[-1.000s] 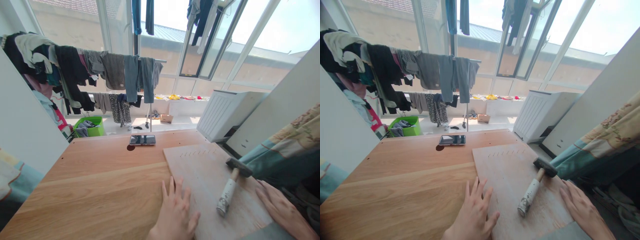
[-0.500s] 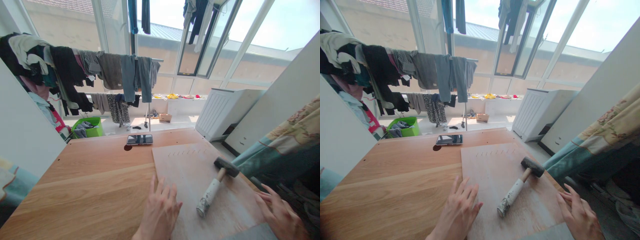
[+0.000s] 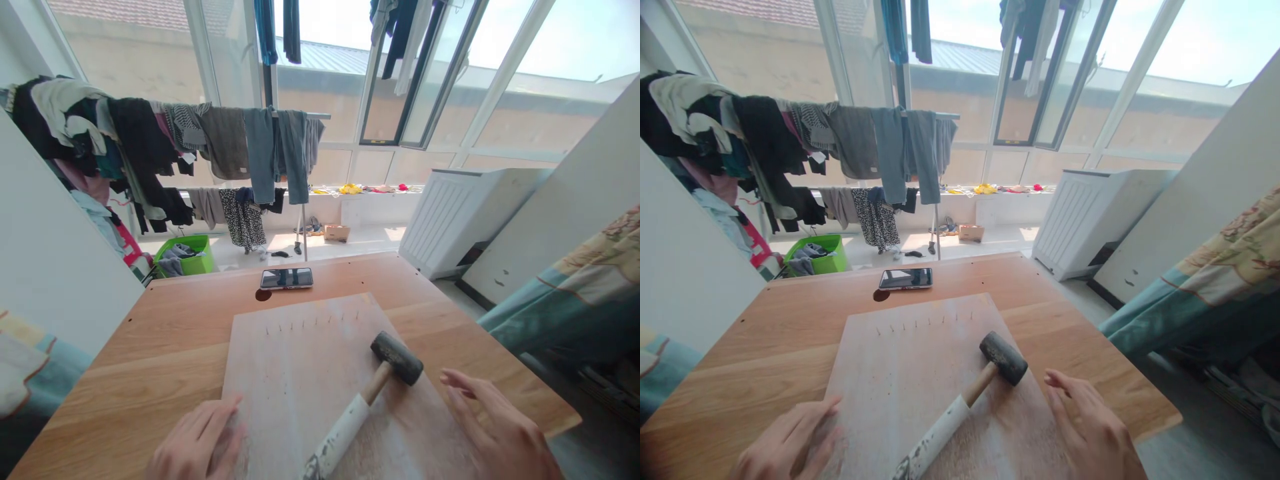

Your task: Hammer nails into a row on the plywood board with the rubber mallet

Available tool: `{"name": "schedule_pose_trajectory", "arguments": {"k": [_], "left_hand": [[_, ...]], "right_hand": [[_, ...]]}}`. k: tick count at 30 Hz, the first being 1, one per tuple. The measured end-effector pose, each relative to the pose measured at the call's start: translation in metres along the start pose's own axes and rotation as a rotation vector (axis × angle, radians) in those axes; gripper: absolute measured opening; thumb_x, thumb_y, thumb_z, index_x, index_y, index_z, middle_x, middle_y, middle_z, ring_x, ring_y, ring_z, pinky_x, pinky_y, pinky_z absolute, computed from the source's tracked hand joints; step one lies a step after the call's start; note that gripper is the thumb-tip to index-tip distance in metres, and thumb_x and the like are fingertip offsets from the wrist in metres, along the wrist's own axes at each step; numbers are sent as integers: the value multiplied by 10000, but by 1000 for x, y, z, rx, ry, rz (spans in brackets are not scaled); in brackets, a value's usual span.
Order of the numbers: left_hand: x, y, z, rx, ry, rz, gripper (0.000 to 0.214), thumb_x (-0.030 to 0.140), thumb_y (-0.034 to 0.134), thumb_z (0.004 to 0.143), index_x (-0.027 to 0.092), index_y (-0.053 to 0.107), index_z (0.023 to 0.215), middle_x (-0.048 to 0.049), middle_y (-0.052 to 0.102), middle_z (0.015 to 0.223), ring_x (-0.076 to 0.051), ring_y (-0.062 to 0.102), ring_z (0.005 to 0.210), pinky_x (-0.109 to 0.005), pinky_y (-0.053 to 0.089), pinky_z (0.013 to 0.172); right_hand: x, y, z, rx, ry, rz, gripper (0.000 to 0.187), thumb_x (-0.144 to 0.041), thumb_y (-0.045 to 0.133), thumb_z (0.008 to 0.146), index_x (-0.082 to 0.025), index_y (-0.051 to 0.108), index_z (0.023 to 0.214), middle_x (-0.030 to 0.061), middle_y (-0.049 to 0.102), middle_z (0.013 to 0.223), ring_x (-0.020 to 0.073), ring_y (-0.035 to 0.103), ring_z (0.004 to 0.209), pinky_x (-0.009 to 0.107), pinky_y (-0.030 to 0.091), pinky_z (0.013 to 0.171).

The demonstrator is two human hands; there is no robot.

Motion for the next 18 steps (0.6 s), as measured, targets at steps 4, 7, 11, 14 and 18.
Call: {"name": "schedule_pose_trajectory", "arguments": {"k": [4, 7, 11, 14, 18], "left_hand": [[-38, 30, 41, -126, -366, -211, 303, 444, 549, 960, 239, 644, 1163, -12, 732, 899, -165, 693, 646, -282, 598, 624], [-47, 56, 82, -195, -428, -419, 353, 442, 598, 904, 202, 656, 1156, -27, 717, 875, -166, 673, 633, -292, 585, 612], [-51, 77, 112, -238, -423, -536, 271, 344, 637, 822, 197, 706, 1039, -37, 735, 866, -181, 687, 703, -295, 576, 657], [-50, 84, 114, -266, -418, -598, 197, 314, 611, 821, 218, 726, 948, -21, 744, 808, -187, 701, 734, -288, 570, 685], [-55, 82, 112, -178, -486, -614, 195, 367, 663, 798, 227, 734, 913, -18, 766, 790, -208, 724, 760, -325, 580, 774]], "right_hand": [[-29, 36, 87, -217, 37, 140, 322, -359, 446, 992, -196, 687, 1130, 93, 776, 1022, 219, 747, 808, 358, 599, 758], [-56, 72, 140, -372, -40, 162, 275, -269, 545, 951, -200, 699, 1168, 77, 767, 1060, 195, 730, 847, 330, 589, 788], [-82, 109, 167, -607, -154, 147, 152, -258, 673, 939, -173, 721, 1056, 44, 756, 974, 176, 713, 844, 351, 585, 815], [-90, 115, 166, -686, -196, 114, 193, -336, 634, 990, -165, 695, 1054, 38, 731, 1032, 177, 704, 886, 386, 591, 826], [-95, 114, 161, -714, -200, 78, 227, -344, 630, 992, -171, 678, 1130, 58, 711, 1129, 196, 698, 951, 404, 591, 849]]}}
Point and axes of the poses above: each hand's wrist, its own z-axis towards the middle knuckle, its own y-axis out of the palm, x = y × z, the point moved 7 cm from there along z, towards the middle knuckle
